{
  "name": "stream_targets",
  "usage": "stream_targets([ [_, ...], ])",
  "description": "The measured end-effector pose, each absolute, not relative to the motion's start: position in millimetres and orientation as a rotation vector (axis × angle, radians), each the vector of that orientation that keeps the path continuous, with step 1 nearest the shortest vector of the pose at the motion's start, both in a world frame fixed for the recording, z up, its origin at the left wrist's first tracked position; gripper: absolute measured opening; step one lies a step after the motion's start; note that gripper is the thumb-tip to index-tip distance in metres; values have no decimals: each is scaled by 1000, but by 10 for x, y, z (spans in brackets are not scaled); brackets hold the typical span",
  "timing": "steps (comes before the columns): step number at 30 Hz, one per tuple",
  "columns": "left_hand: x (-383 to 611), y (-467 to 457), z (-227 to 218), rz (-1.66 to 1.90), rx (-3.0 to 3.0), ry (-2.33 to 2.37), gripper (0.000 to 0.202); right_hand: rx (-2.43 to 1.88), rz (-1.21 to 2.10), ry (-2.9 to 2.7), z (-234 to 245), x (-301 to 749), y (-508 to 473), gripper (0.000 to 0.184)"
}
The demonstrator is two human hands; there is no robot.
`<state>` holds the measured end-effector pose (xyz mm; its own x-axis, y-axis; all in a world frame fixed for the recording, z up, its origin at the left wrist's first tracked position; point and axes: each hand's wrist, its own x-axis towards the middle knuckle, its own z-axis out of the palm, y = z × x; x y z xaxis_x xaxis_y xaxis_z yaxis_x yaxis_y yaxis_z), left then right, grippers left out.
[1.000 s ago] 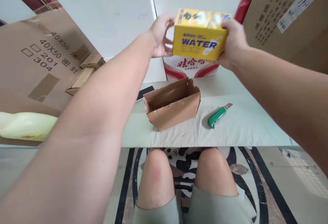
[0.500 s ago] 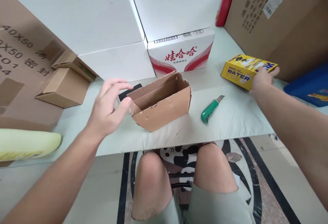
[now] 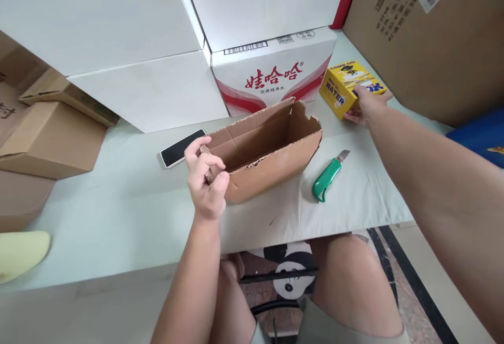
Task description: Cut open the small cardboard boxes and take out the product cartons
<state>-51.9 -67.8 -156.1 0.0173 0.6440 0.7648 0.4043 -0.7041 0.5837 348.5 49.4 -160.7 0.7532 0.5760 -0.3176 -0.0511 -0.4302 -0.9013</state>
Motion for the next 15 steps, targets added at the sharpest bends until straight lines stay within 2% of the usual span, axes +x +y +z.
stream_targets([
  [5, -491, -701, -1528, 1738, 2055, 1183, 23, -1876, 777, -332, -1579, 3391, 920, 49],
  [12, -350, -709, -1434, 1699, 2009, 1152, 24, -1864, 778, -427, -1589, 3292, 1503, 51],
  [15, -271, -709, -1402, 1686, 2001, 1191, 26, -1844, 769, -504, -1632, 3282, 1710, 44],
])
